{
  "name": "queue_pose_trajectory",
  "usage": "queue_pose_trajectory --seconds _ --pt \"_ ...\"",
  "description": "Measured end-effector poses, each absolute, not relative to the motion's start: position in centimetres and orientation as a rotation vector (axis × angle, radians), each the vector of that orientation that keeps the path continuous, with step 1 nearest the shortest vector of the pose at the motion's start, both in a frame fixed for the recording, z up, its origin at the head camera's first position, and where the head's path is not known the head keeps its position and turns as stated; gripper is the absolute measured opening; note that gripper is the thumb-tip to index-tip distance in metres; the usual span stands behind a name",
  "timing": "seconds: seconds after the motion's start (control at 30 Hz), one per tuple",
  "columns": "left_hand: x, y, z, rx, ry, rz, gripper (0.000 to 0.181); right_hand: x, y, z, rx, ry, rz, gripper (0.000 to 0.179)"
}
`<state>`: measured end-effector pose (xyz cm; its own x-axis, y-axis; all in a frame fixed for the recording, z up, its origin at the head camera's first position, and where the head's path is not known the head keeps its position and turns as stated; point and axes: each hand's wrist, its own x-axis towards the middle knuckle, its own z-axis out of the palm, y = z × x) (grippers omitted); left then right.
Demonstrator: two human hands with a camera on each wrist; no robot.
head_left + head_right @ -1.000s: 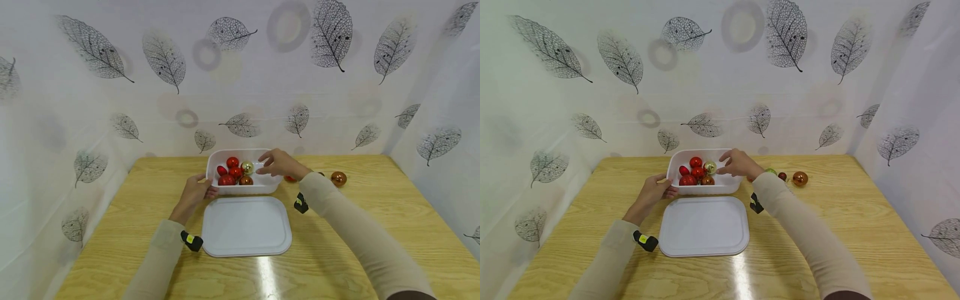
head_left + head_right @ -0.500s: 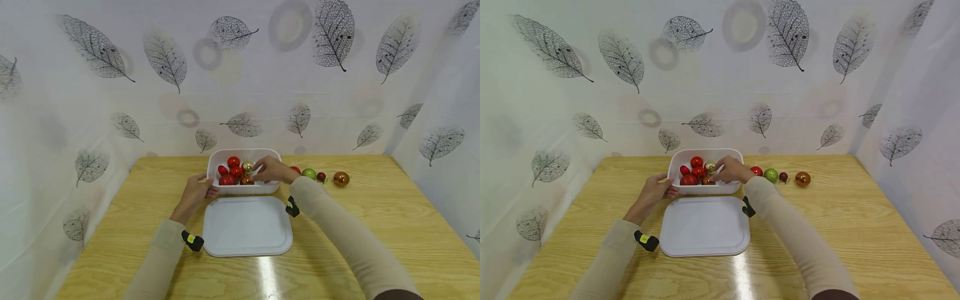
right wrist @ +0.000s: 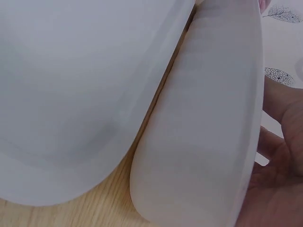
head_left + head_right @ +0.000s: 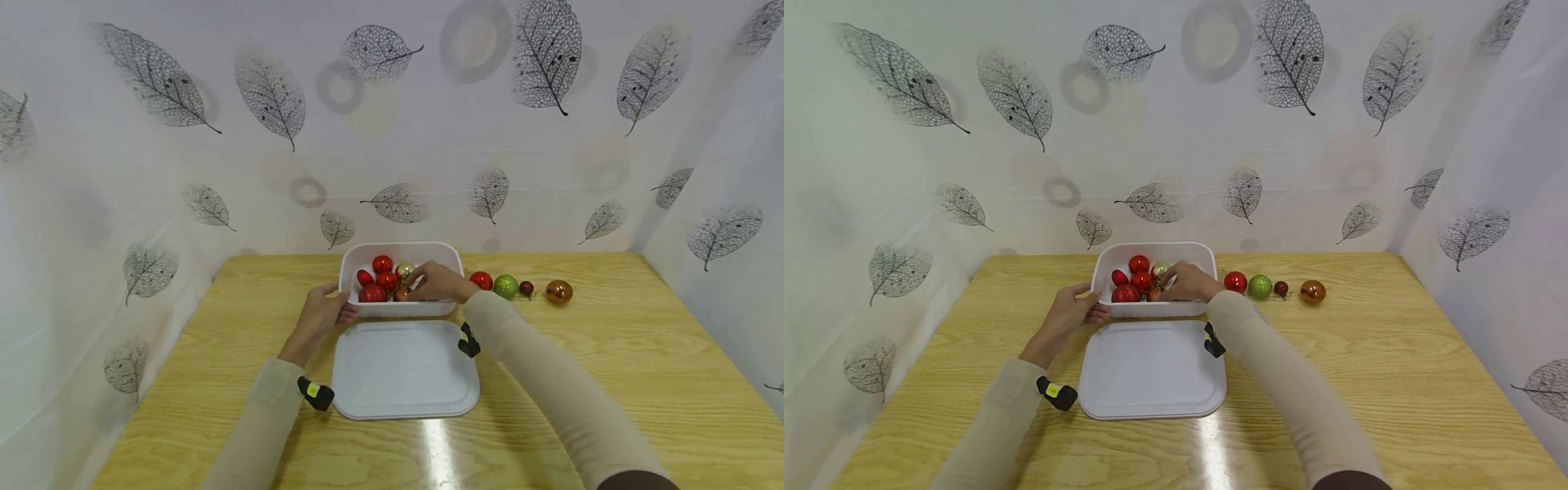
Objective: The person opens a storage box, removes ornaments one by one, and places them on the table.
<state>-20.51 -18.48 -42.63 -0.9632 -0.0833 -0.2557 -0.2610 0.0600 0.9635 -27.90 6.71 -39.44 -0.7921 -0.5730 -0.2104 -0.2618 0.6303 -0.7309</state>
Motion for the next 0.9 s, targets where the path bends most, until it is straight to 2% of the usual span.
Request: queue_pose_trajectory --seconds 0.4,0.9 --pt "-20.5 -18.4 -42.5 -0.375 2.179 2.044 0.046 -28.2 6.0 -40.5 -0.692 2.448 -1.010 0.034" --pt "-20.4 -18.5 -42.5 -0.344 2.175 2.053 0.047 -28.2 6.5 -39.5 -0.644 2.423 -1.039 0.034"
